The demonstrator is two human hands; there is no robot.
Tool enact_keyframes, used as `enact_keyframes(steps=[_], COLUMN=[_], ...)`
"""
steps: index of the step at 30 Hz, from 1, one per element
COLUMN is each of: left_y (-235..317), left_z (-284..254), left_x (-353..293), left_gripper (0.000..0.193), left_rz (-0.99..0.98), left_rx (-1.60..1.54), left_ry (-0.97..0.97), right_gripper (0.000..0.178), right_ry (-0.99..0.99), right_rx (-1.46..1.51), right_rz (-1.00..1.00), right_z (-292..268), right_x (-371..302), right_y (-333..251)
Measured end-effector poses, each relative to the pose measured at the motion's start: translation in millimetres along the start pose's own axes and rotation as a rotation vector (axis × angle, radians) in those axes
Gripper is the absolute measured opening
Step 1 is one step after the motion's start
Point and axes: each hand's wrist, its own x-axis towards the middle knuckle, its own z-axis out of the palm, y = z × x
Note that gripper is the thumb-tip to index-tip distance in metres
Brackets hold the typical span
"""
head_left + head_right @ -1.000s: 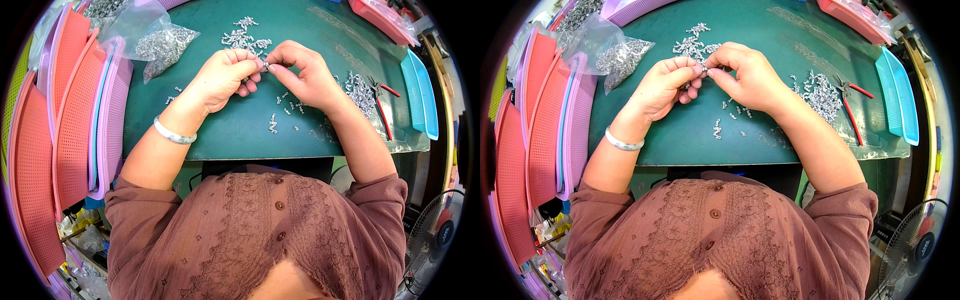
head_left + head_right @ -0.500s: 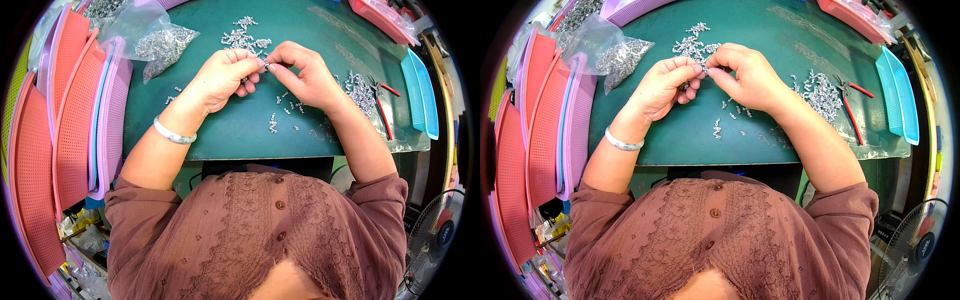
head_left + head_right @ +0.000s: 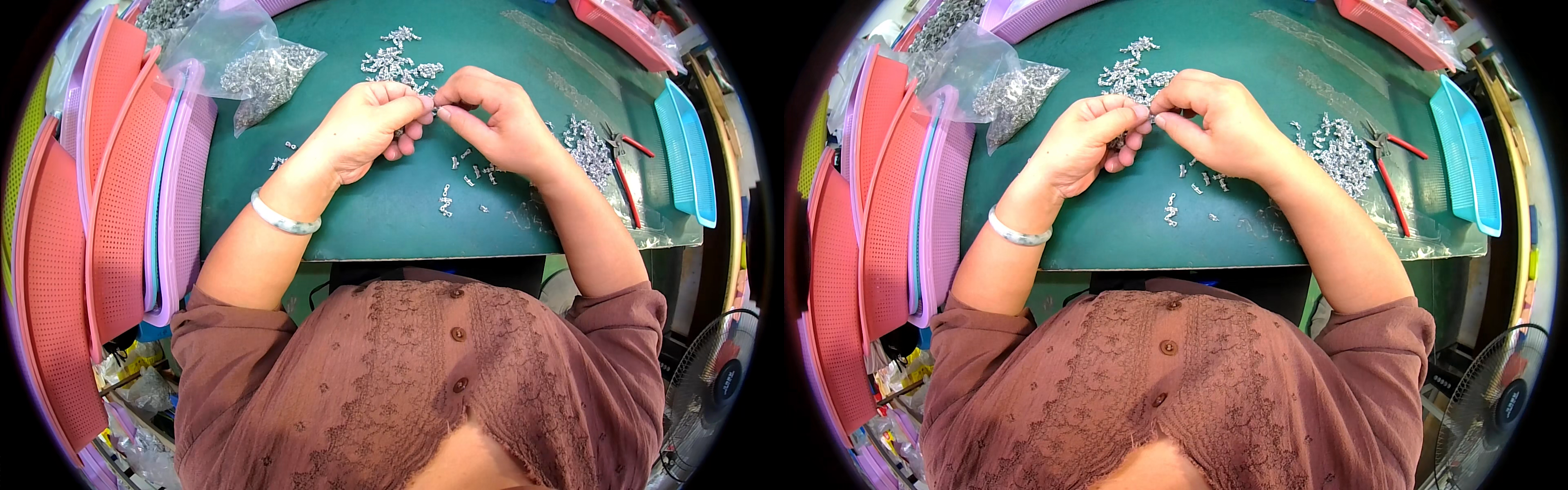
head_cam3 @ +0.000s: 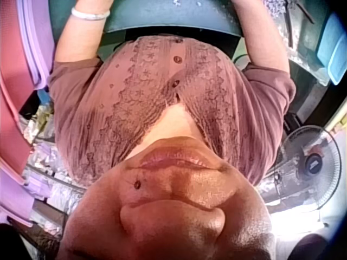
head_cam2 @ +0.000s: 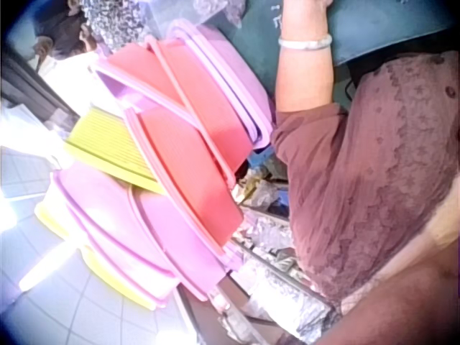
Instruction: The person sits at a green workbench and repeatedly picks up small silver metal pieces, joining them together by hand. They occasionally gather scattered pieces from the table surface and continue the assembly process throughout the video.
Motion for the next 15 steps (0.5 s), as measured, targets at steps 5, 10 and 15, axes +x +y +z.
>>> enact_keyframes(steps=[5, 10, 15], left_y=[2.3, 1.4, 1.1], left_z=[-5.2, -5.0, -3.8], left_x=[0.6, 1.7, 1.7], left_gripper=[0.017, 0.018, 0.018], left_rz=[0.048, 0.035, 0.032], left_rx=[0.022, 0.023, 0.019], left_ry=[0.064, 0.07, 0.083], right_gripper=[0.006, 0.008, 0.011], right_ry=[-0.23, -0.197, -0.116], right_rx=[-0.025, -0.147, -0.272], right_rz=[-0.088, 0.028, 0.117], right_z=[-17.4, -13.3, 0.6], right_x=[-1.0, 0.5, 0.2], right_y=[-1.1, 5.0, 9.0])
